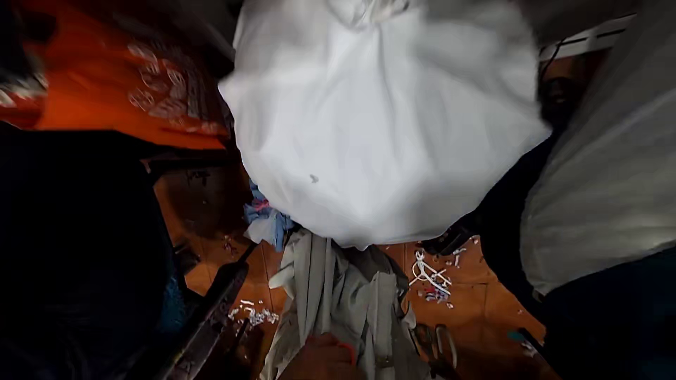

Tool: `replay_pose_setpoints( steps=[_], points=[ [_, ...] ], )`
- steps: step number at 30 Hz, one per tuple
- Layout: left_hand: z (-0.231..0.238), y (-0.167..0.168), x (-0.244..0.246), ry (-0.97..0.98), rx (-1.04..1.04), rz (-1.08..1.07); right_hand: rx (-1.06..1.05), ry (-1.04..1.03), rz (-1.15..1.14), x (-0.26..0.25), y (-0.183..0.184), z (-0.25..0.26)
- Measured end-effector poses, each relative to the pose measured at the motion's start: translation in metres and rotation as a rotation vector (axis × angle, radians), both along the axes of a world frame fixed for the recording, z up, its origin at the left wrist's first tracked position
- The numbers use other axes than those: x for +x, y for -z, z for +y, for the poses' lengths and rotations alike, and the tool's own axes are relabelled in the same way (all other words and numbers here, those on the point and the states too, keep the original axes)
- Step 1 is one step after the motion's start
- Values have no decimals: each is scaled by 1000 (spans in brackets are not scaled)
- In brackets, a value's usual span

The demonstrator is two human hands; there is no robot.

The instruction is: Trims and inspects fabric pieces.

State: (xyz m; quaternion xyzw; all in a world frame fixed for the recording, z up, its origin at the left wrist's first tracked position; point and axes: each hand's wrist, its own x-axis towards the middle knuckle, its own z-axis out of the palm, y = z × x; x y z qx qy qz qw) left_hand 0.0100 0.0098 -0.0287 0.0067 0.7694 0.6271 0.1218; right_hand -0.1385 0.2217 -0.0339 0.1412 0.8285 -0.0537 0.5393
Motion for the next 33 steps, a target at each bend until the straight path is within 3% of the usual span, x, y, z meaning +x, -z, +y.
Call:
replay_pose_setpoints(
  steps=[1, 2, 3, 4, 6, 8, 12, 16, 20, 22, 24, 25, 27, 30, 31, 33],
  points=[
    [6, 13, 6, -7, 4, 26, 98, 52, -307, 10, 45, 52],
    [12, 25, 11, -9, 6, 55, 86, 102, -399, 29, 88, 111],
    [18, 35, 16, -8, 5, 82, -62, 103, -127, 70, 124, 178],
    [23, 45, 19, -12, 13, 112, -120, 134, -63, 82, 150, 214],
    [35, 66, 26, -19, 50, 144, -197, 115, 76, 65, 171, 220],
    [50, 80, 37, 2, 36, 105, -382, 105, 250, 45, 159, 192],
    [88, 88, 74, -78, -202, 170, -988, 148, 399, 33, 134, 135],
    [136, 90, 133, -106, -552, 256, -1294, 77, 513, 63, 119, 128],
    [184, 88, 186, -21, -714, 133, -1390, -10, 520, 117, 86, 146],
    [184, 81, 196, -197, -623, 256, -1474, -74, 456, 143, 78, 146],
    [191, 70, 201, -482, -351, 370, -1508, -165, 464, 176, 71, 141],
    [197, 63, 204, -632, -285, 437, -1491, -288, 534, 190, 68, 136],
    [195, 50, 211, -800, -435, 560, -1362, -711, 778, 202, 58, 122],
    [179, 49, 231, -629, -759, 420, -1172, -1148, 955, 213, 63, 114],
    [176, 61, 235, -509, -813, 329, -1181, -1234, 882, 215, 68, 116],
    [171, 92, 239, -252, -654, 77, -1206, -1322, 591, 209, 77, 126]
  ],
)
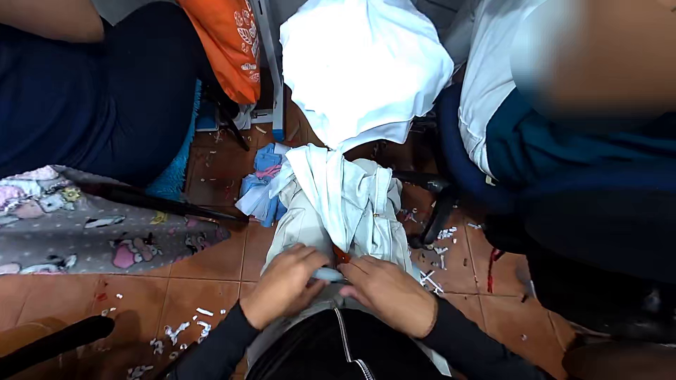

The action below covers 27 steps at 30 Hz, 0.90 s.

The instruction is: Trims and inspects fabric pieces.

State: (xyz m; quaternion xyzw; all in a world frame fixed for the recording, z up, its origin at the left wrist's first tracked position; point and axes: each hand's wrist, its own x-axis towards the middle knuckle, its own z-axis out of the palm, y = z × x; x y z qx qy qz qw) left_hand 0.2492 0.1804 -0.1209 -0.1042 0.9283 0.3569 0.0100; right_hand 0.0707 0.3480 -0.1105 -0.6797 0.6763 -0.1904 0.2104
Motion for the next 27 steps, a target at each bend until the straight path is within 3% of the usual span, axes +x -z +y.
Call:
replay_pose_setpoints(
  steps=[2, 3, 5, 7, 8, 13, 17, 20, 22, 24, 25, 27],
  points=[
    [-6, 17, -3, 128, 181, -289, 122, 44, -90, -27, 2, 13],
    [-7, 16, -8, 135, 147, -297, 76, 147, -17, -48, 7, 17],
    [-3, 9, -25, 122, -40, -61, -55, 291, 131, -90, 24, 20],
    [-2, 7, -57, 180, -218, 164, -144, 237, 124, -112, 48, 16],
    [-3, 9, -73, 250, -266, 175, -155, 184, 90, -114, 58, 11],
    [-23, 44, -122, 338, -434, -92, -345, 1, 144, -107, 77, -25],
    [-40, 38, -123, 381, -466, -175, -423, -62, 115, -106, 91, -42],
    [-65, -6, -106, 336, -281, -42, -435, 159, -208, -122, 62, -38],
    [-90, -54, -85, 333, -47, 116, -506, 256, -397, -138, 13, -30],
    [-105, -103, -62, 311, 129, 266, -570, 217, -436, -146, -40, -20],
    [-108, -120, -51, 291, 137, 307, -566, 179, -412, -147, -59, -12],
    [-111, -124, -35, 223, -42, 266, -484, 143, -300, -147, -68, -1]
  ],
)
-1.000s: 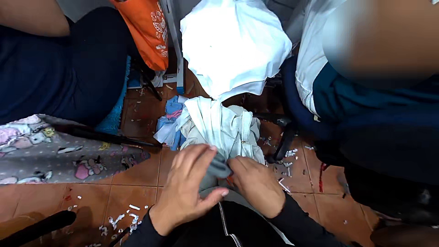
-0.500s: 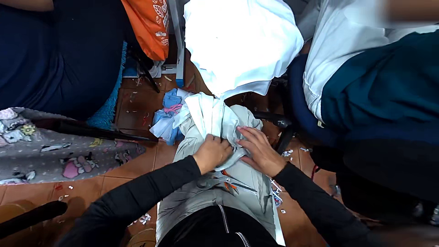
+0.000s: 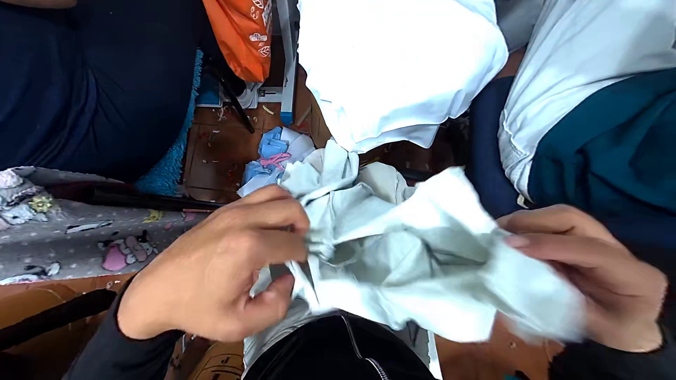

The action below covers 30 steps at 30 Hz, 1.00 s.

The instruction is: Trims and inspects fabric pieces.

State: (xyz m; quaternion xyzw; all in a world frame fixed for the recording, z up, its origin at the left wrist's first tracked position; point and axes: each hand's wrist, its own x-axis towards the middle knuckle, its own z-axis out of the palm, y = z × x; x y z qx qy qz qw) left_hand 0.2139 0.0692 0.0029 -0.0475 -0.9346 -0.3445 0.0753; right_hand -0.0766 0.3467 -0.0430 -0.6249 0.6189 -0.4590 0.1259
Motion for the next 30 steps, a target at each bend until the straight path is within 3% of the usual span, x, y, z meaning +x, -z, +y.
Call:
replay_pose_setpoints(
  steps=[4, 7, 11, 15, 18, 21, 26, 30],
  points=[
    [9, 80, 5, -233, -286, -352, 258, 37, 212, 2, 76, 14],
    [39, 116, -4, -268, -242, -256, 405, 34, 282, 11, 110, 19],
    [70, 130, -24, -268, -95, 21, 484, 76, 166, 20, 105, 15],
    [68, 135, -41, -188, -214, -90, 574, -27, 143, 26, 101, -9],
    [64, 134, -40, -186, -287, -99, 528, -76, 216, 24, 102, -20],
    [56, 140, -32, -262, -195, -113, 412, -41, 192, 21, 102, -22],
    [56, 150, -29, -346, -116, -121, 307, 72, -65, 23, 95, -26],
    [55, 161, -36, -435, -66, -25, 304, 70, -160, 18, 98, -27]
  ],
)
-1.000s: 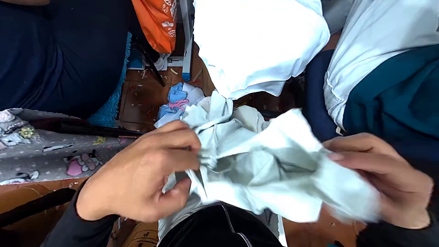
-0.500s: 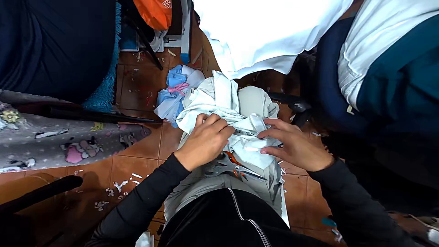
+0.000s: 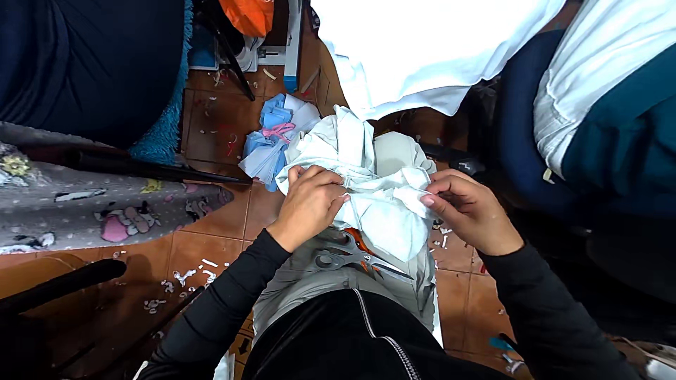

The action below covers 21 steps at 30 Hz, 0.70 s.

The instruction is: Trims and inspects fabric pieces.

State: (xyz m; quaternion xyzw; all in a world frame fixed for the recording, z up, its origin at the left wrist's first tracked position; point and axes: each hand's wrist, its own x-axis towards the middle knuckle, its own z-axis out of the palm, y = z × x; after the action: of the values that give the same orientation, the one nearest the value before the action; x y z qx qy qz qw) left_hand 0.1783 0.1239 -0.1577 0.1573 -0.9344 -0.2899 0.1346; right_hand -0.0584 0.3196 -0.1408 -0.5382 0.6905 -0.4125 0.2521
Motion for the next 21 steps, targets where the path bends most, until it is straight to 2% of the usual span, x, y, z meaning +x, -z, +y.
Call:
replay_pose_setpoints(
  steps=[3, 9, 12, 15, 19, 21],
  points=[
    [-1, 3, -5, -22, -2, 30, 61, 9, 39, 1, 5, 1],
    [2, 5, -13, -105, 88, 137, 93, 82, 464, 20, 9, 2],
    [2, 1, -15, -83, 138, 183, 74, 89, 423, 26, 9, -1],
    [2, 0, -15, -38, 165, 225, 112, 199, 326, 29, 16, -16],
    [4, -3, -15, -34, 178, 230, 234, 183, 417, 27, 17, -37],
    [5, -11, -11, -31, 206, 210, 184, 141, 416, 24, 13, -38]
  ],
)
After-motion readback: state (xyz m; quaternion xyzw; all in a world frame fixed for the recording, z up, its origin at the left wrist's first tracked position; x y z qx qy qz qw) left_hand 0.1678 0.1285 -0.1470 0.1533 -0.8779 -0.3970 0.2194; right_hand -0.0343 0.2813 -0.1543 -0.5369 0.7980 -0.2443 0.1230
